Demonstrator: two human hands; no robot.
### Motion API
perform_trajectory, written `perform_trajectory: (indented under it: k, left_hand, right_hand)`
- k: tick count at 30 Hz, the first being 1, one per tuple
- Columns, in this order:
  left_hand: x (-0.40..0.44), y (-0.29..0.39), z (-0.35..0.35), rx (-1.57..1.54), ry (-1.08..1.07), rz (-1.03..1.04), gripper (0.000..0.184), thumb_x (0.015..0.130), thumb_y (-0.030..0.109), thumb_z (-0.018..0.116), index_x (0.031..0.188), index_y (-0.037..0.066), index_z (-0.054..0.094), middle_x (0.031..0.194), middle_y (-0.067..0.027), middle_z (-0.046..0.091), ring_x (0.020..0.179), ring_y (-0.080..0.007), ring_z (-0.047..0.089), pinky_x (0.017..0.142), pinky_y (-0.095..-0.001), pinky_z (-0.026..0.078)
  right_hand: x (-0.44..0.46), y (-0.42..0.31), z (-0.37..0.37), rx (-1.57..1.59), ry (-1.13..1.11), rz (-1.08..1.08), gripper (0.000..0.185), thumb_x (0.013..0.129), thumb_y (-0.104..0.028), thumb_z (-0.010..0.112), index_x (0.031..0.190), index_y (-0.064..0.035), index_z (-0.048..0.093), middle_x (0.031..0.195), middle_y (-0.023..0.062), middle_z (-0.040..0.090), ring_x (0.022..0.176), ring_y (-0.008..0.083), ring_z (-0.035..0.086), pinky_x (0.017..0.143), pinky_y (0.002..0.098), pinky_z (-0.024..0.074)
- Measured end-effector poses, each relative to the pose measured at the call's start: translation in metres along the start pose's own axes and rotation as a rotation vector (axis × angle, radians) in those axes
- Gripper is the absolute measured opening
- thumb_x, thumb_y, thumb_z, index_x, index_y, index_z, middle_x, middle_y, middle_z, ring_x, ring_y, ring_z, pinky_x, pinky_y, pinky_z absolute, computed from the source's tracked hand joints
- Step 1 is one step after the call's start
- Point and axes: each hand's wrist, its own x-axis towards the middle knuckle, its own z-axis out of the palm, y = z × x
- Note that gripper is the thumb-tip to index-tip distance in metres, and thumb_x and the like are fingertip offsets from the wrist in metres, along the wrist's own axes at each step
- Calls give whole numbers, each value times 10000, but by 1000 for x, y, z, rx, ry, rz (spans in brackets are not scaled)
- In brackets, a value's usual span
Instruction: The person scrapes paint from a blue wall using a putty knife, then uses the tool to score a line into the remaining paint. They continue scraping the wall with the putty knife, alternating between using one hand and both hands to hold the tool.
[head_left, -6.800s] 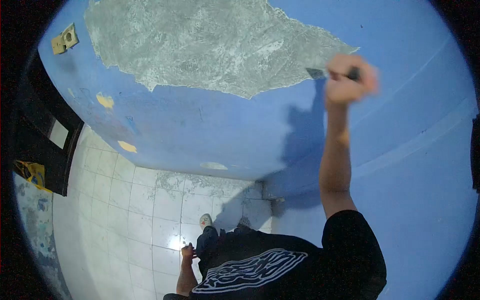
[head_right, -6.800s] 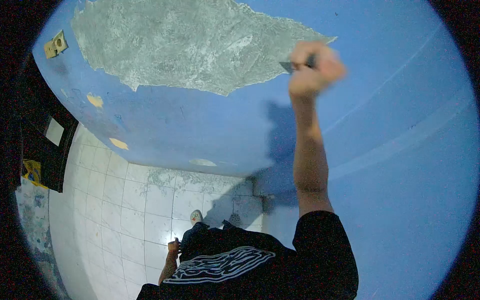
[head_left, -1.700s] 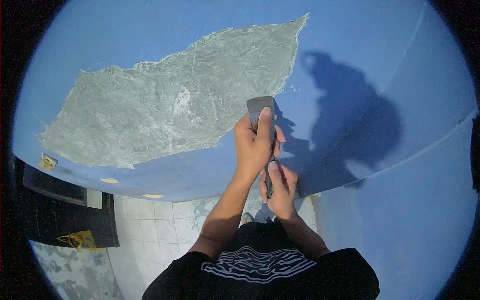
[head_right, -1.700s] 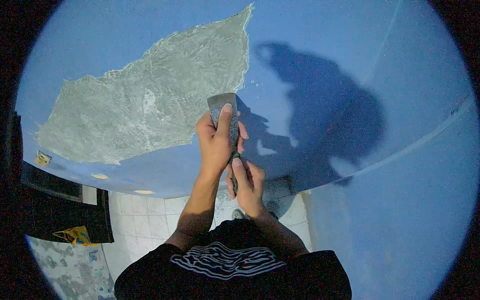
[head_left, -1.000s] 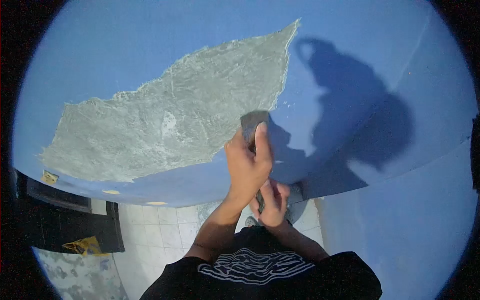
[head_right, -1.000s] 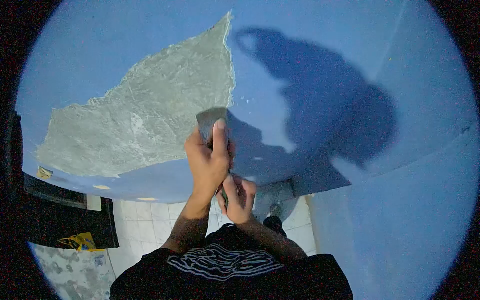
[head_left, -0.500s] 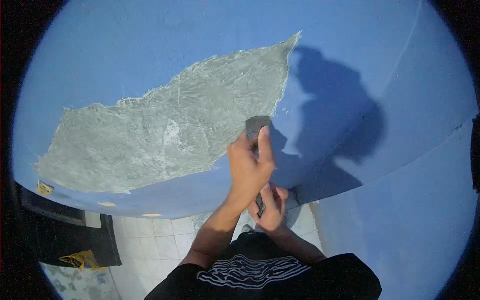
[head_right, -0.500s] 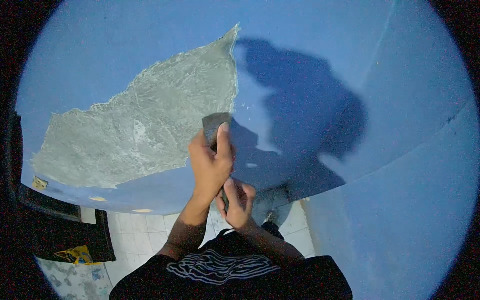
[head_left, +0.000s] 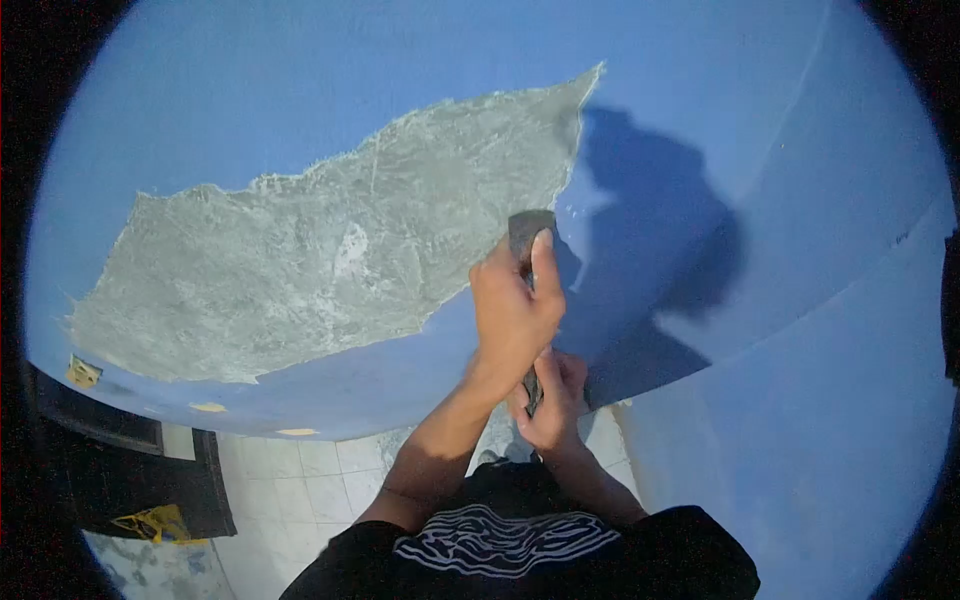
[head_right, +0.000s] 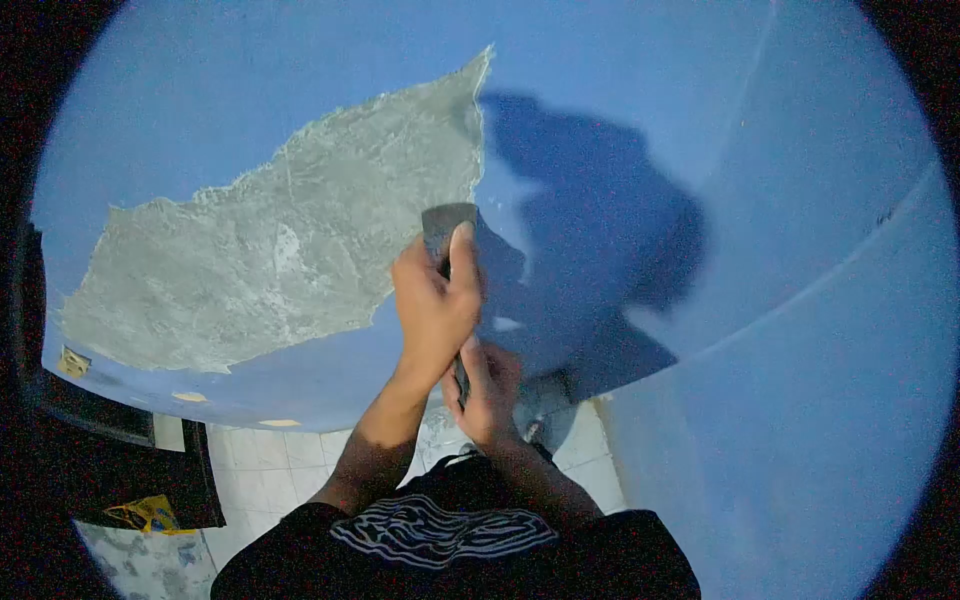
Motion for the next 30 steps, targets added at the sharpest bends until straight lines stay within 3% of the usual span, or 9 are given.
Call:
perform_trajectory:
  k: [3, 6, 11, 13, 14, 18, 20, 23, 30]
  left_hand:
    - [-3, 3, -2, 5, -13, -52, 312, 963, 196, 553, 708, 18, 530, 509, -2, 495, 453, -70, 461, 434, -262, 345]
    - [8, 12, 0, 57, -22, 88, 326, 964, 208, 550, 696, 23, 525, 490, -17, 486, 423, -85, 469, 396, -284, 351]
    - [3, 6, -5, -38, -69, -76, 341, 962, 224, 559, 694, 19, 521, 491, -29, 494, 392, -106, 479, 366, -289, 356]
    - [9, 19, -2, 12, -41, 0, 330, 930, 158, 549, 666, -39, 537, 454, -120, 502, 395, -195, 524, 416, -363, 375]
    - [10, 19, -1, -65, -75, -94, 335, 934, 163, 547, 669, -40, 541, 451, -110, 507, 383, -197, 545, 393, -355, 397]
    - [4, 19, -9, -55, -96, -115, 342, 935, 163, 548, 662, -43, 540, 456, -101, 521, 366, -187, 545, 365, -335, 398]
    - [6, 18, -6, 0, -74, -44, 381, 956, 224, 567, 654, -5, 530, 483, -56, 516, 359, -128, 478, 339, -300, 355]
    - [7, 36, -4, -70, -125, -150, 373, 958, 215, 563, 653, 3, 535, 491, -58, 527, 356, -128, 480, 336, -298, 353]
    - [-12, 30, -5, -313, -90, -215, 288, 993, 190, 450, 818, -25, 530, 543, -89, 571, 414, -133, 537, 371, -287, 403]
  right_hand:
    - [-9, -7, 8, 97, -67, 77, 371, 1018, -310, 453, 727, -85, 501, 515, 26, 412, 380, 125, 391, 356, 258, 310]
    - [1, -7, 6, 190, 28, 41, 446, 994, -318, 529, 631, -60, 512, 483, 20, 474, 344, 102, 402, 329, 264, 286]
    - [-3, -3, 14, 227, 77, 59, 448, 990, -325, 538, 627, -63, 514, 484, 11, 474, 345, 95, 405, 335, 258, 292]
    - [-1, -2, 18, 225, 107, 68, 451, 987, -335, 543, 627, -64, 515, 483, 12, 472, 342, 94, 402, 335, 258, 290]
    - [2, -4, 21, 215, 90, 25, 454, 984, -346, 548, 627, -66, 515, 484, 13, 473, 339, 94, 399, 334, 257, 289]
    - [-9, -1, 26, 208, 37, -19, 461, 973, -376, 558, 633, -68, 515, 490, 20, 477, 334, 96, 393, 326, 256, 284]
    - [-2, -15, 28, 206, 64, 13, 460, 970, -380, 560, 638, -65, 515, 490, 21, 476, 333, 97, 393, 322, 256, 281]
    - [-3, -19, 24, 203, 108, 67, 446, 960, -377, 576, 653, -59, 516, 494, 25, 478, 331, 98, 390, 314, 259, 275]
    - [1, -13, 16, 126, 92, -61, 354, 978, -282, 557, 696, -70, 522, 547, 11, 491, 369, 81, 407, 316, 241, 280]
